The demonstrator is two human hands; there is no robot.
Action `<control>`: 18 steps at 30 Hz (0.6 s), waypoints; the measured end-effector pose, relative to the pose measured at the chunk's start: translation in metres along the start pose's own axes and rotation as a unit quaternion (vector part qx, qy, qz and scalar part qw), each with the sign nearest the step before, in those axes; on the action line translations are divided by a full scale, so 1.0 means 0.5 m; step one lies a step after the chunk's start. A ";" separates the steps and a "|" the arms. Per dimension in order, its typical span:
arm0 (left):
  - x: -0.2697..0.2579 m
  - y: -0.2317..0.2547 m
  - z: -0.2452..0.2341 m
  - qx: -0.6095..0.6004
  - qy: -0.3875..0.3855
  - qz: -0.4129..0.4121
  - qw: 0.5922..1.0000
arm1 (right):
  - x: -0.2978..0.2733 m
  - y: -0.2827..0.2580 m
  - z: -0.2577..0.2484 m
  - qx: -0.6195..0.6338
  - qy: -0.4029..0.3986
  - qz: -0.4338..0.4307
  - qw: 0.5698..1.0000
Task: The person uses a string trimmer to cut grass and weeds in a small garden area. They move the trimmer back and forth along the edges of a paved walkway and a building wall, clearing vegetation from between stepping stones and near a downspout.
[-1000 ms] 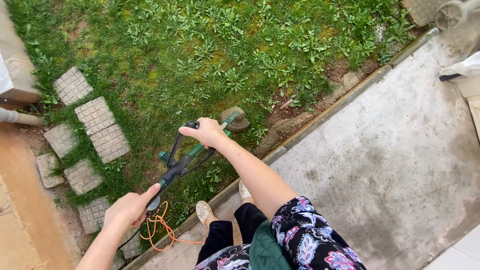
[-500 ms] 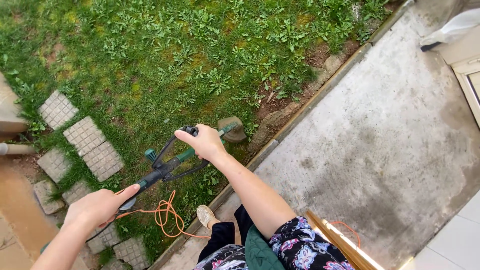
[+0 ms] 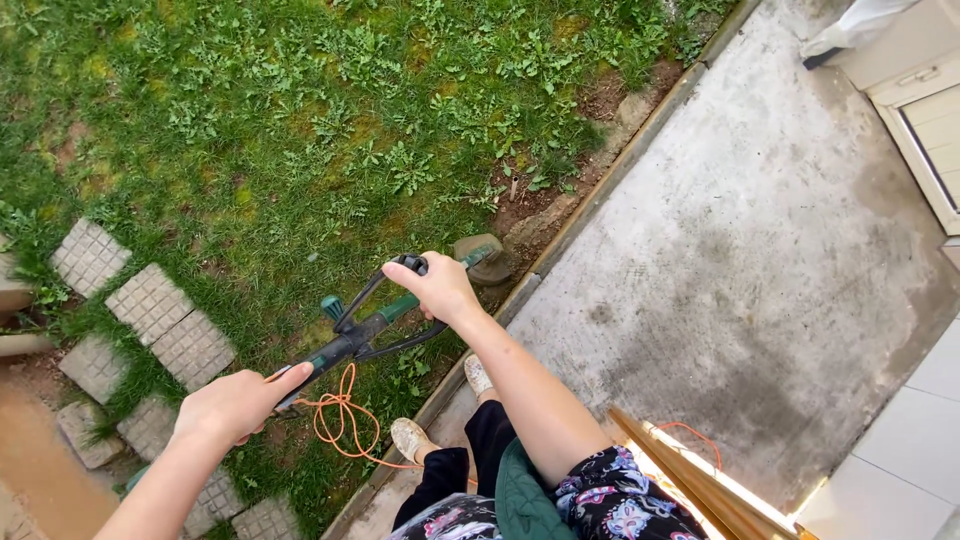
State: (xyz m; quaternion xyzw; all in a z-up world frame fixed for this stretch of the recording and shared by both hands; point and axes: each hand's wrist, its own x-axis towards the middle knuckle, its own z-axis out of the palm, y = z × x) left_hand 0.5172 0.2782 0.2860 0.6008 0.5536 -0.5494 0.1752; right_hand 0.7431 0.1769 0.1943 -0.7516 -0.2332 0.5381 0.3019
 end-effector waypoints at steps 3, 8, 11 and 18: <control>0.006 0.000 0.000 -0.001 0.006 -0.001 1.000 | 0.008 0.011 -0.001 0.024 -0.002 -0.010 1.000; 0.007 -0.032 0.001 0.014 -0.007 -0.006 1.000 | 0.001 -0.003 0.026 0.014 -0.029 -0.014 0.999; 0.003 -0.069 0.010 0.011 -0.024 -0.023 0.999 | -0.015 -0.025 0.053 0.013 -0.043 -0.014 0.999; 0.000 -0.161 0.072 -0.035 -0.056 -0.052 0.996 | -0.046 -0.096 0.115 -0.024 -0.116 0.001 0.993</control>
